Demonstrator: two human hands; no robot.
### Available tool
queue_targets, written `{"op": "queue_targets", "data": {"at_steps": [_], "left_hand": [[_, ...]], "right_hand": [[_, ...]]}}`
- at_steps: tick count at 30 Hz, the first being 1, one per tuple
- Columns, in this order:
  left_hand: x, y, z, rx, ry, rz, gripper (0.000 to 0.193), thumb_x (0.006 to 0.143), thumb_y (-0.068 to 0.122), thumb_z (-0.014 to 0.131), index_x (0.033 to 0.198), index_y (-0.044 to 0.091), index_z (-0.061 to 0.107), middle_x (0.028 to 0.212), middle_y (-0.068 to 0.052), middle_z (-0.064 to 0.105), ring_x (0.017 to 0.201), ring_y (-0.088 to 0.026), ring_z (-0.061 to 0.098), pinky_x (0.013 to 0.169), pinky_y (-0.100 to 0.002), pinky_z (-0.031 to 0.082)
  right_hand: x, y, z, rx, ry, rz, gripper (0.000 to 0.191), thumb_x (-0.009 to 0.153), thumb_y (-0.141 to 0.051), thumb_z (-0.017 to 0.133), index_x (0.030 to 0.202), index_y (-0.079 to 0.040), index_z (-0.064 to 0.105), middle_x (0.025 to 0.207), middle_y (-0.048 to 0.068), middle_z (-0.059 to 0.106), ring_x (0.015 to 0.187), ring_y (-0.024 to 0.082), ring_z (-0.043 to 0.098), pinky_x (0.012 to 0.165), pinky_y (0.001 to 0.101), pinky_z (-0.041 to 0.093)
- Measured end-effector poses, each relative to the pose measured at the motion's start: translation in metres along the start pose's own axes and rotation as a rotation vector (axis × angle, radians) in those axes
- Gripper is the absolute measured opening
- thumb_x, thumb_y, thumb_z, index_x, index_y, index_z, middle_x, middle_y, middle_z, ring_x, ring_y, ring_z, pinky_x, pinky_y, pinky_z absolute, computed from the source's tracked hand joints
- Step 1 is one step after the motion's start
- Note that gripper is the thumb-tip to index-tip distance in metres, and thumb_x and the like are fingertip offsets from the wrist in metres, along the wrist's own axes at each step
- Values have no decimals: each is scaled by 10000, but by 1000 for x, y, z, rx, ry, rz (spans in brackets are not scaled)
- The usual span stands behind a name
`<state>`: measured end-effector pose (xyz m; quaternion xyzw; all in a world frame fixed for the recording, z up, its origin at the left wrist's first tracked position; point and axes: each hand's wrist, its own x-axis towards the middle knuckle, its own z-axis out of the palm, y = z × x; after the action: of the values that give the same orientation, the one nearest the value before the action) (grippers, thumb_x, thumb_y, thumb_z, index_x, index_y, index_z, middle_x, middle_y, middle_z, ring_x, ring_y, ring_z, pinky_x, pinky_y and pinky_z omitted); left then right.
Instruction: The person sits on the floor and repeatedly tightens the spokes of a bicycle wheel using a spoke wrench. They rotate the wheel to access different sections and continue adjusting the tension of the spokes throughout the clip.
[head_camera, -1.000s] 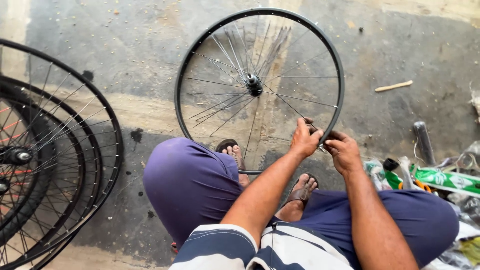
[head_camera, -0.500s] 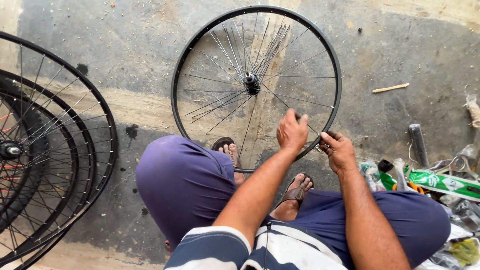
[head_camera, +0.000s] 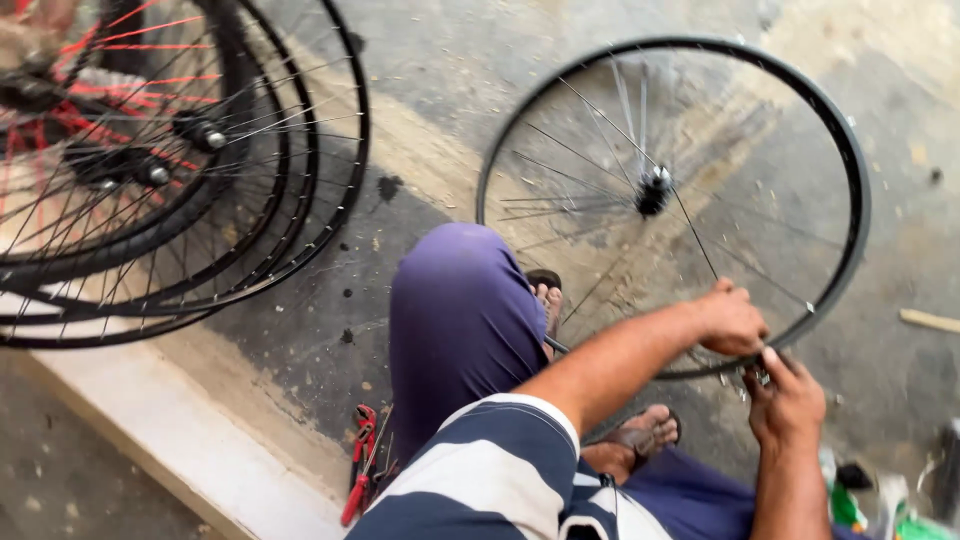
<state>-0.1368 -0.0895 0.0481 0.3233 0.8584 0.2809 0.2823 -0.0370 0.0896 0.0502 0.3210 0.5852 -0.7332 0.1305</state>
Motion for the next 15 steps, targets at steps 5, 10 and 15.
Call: {"op": "queue_targets", "data": {"at_steps": [5,10,15], "left_hand": [[-2,1,-1,-31,12,-37,331,893,436,514,1061,288,757,1157,25,741,1178,-246,555,1058,-519,273],[-2,-1,0,-69,15,-32,326,857,418,544,1066,281,753,1123,14,750,1160,-223,548,1071,-503,256],[-5,-2,-2,-68,-34,-31,327,935,407,494,1064,269,761,1088,19,734,1131,-206,535,1059,-489,265]], "right_hand": [[11,7,-5,48,43,11,243,1020,-79,692,1242,-4,627,1078,61,696,909,178,691,767,315,575],[9,6,-5,35,30,15,225,1010,-75,692,1218,-16,628,1068,50,702,903,172,692,753,310,570],[4,2,1,60,38,16,207,1021,-84,684,1209,-18,631,1061,55,708,898,174,696,751,304,569]]}}
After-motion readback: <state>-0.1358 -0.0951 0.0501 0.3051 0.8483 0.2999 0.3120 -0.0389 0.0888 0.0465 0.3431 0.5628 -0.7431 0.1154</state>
